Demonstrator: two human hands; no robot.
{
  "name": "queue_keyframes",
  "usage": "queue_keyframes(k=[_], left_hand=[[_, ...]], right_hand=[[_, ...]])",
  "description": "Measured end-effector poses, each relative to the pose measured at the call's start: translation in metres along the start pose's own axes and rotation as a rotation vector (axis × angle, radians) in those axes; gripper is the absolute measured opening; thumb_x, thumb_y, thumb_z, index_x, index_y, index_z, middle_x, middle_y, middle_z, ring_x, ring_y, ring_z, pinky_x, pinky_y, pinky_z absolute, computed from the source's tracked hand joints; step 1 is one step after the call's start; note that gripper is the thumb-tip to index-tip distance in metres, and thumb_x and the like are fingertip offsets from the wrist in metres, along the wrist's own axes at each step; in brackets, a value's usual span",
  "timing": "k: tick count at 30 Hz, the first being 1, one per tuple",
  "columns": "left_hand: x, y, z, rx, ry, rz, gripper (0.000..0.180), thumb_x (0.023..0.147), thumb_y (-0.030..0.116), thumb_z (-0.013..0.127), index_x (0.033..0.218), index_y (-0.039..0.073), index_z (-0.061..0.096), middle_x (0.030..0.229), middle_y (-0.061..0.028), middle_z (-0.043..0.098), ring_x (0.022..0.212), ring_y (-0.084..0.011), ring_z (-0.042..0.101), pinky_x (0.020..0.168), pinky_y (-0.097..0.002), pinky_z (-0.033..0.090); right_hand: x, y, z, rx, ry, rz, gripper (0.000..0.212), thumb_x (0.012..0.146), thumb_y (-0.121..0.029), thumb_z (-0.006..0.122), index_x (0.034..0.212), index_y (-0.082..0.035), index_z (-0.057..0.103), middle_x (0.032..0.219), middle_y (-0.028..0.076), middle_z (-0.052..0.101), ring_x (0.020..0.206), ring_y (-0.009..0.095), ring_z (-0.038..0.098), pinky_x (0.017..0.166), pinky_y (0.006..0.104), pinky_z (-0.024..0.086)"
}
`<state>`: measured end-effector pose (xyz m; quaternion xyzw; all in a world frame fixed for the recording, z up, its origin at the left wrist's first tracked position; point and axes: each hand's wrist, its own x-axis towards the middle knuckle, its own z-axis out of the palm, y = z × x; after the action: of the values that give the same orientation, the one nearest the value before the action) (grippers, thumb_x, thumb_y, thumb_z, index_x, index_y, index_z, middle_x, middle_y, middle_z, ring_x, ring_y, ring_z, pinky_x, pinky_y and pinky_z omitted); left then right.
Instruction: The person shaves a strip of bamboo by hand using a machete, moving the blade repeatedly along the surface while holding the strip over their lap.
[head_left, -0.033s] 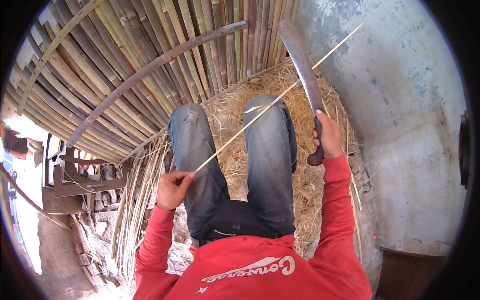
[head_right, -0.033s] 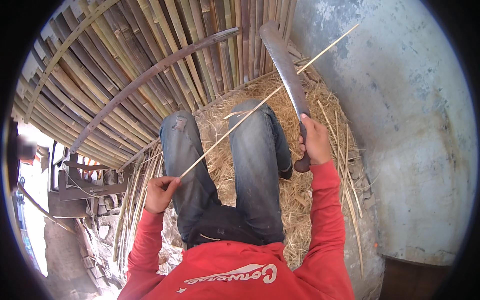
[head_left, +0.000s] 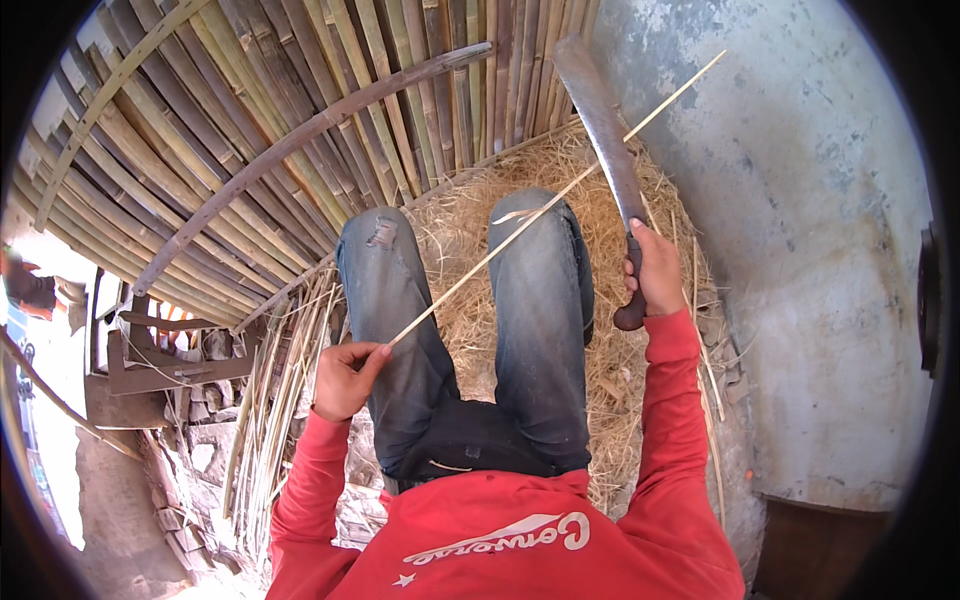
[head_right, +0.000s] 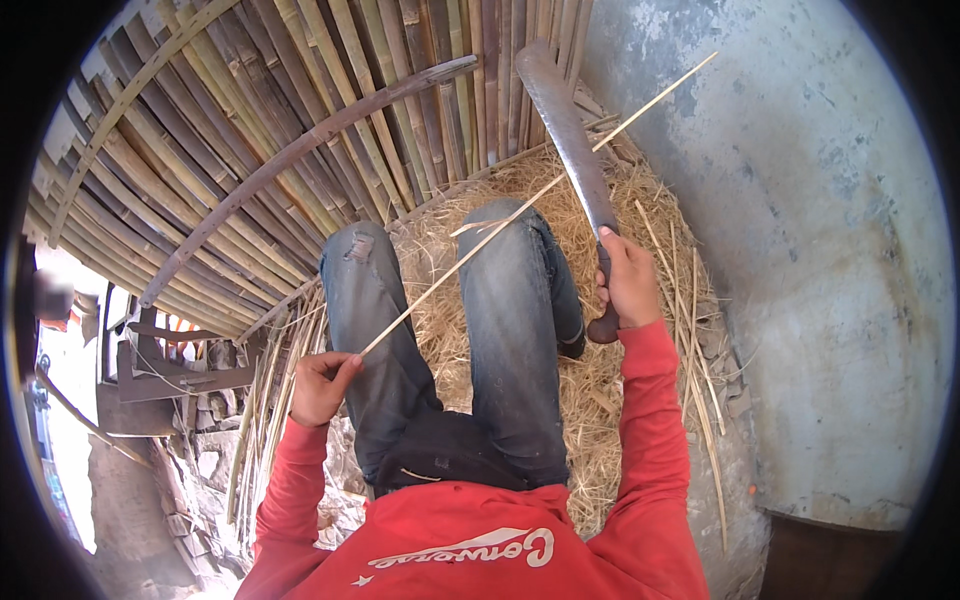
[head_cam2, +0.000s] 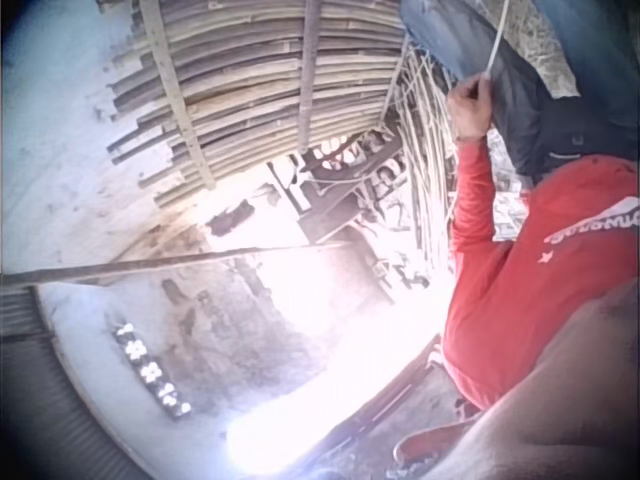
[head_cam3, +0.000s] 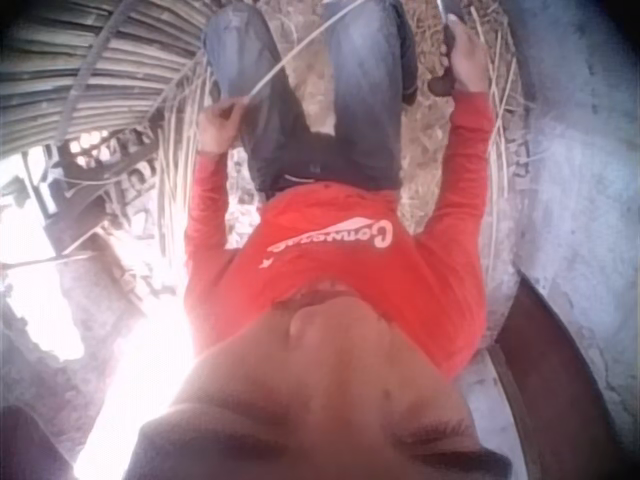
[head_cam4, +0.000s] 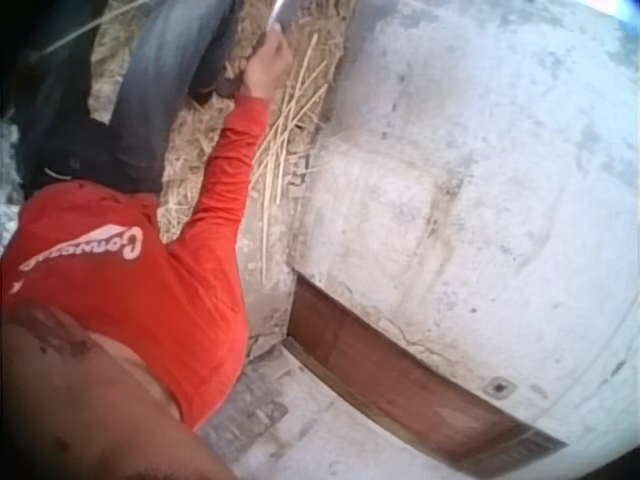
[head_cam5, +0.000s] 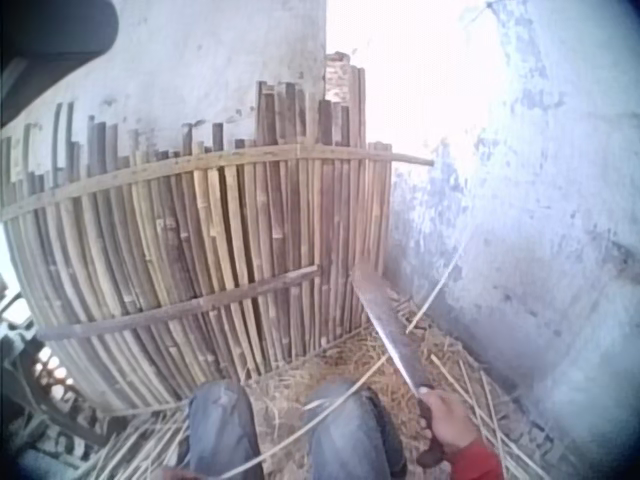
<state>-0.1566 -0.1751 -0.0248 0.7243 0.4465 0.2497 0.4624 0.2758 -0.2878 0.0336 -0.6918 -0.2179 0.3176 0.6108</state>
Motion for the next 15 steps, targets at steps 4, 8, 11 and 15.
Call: queue_keyframes(k=[4, 8, 11, 15], left_hand=[[0.004, 0.005, 0.005, 0.003, 0.008, 0.061, 0.021, 0.096, 0.017, 0.075, 0.095, -0.004, 0.078, 0.071, -0.0063, 0.073, 0.064, -0.0065, 0.061, 0.057, -0.0262, 0.048], [0.005, 0.001, 0.013, -0.035, -0.021, 0.059, 0.021, 0.095, 0.016, 0.076, 0.095, -0.005, 0.078, 0.072, -0.0060, 0.073, 0.064, -0.0061, 0.061, 0.057, -0.0266, 0.048], [0.007, 0.007, 0.018, -0.045, -0.030, 0.059, 0.021, 0.096, 0.016, 0.076, 0.094, -0.005, 0.078, 0.073, -0.0059, 0.074, 0.066, -0.0062, 0.062, 0.059, -0.0262, 0.048], [0.007, -0.002, 0.015, -0.129, -0.048, 0.034, 0.021, 0.096, 0.016, 0.075, 0.094, -0.005, 0.078, 0.073, -0.0058, 0.074, 0.067, -0.0065, 0.063, 0.061, -0.0257, 0.049]], right_hand=[[0.009, 0.010, 0.004, 0.002, 0.008, -0.044, 0.034, 0.101, -0.035, 0.064, 0.083, -0.006, 0.060, 0.060, 0.000, 0.052, 0.042, 0.008, 0.044, 0.038, 0.0262, 0.033], [0.007, 0.016, 0.009, -0.009, -0.013, -0.024, 0.033, 0.101, -0.033, 0.065, 0.083, -0.006, 0.061, 0.059, 0.000, 0.052, 0.041, 0.009, 0.044, 0.038, 0.0267, 0.033], [-0.004, 0.027, 0.021, -0.114, -0.056, -0.003, 0.033, 0.100, -0.031, 0.065, 0.082, -0.004, 0.063, 0.057, 0.000, 0.053, 0.041, 0.009, 0.046, 0.038, 0.0265, 0.034], [-0.011, 0.037, 0.022, -0.186, -0.132, -0.101, 0.032, 0.100, -0.030, 0.065, 0.084, -0.003, 0.066, 0.057, -0.001, 0.054, 0.042, 0.008, 0.047, 0.039, 0.0262, 0.034]])
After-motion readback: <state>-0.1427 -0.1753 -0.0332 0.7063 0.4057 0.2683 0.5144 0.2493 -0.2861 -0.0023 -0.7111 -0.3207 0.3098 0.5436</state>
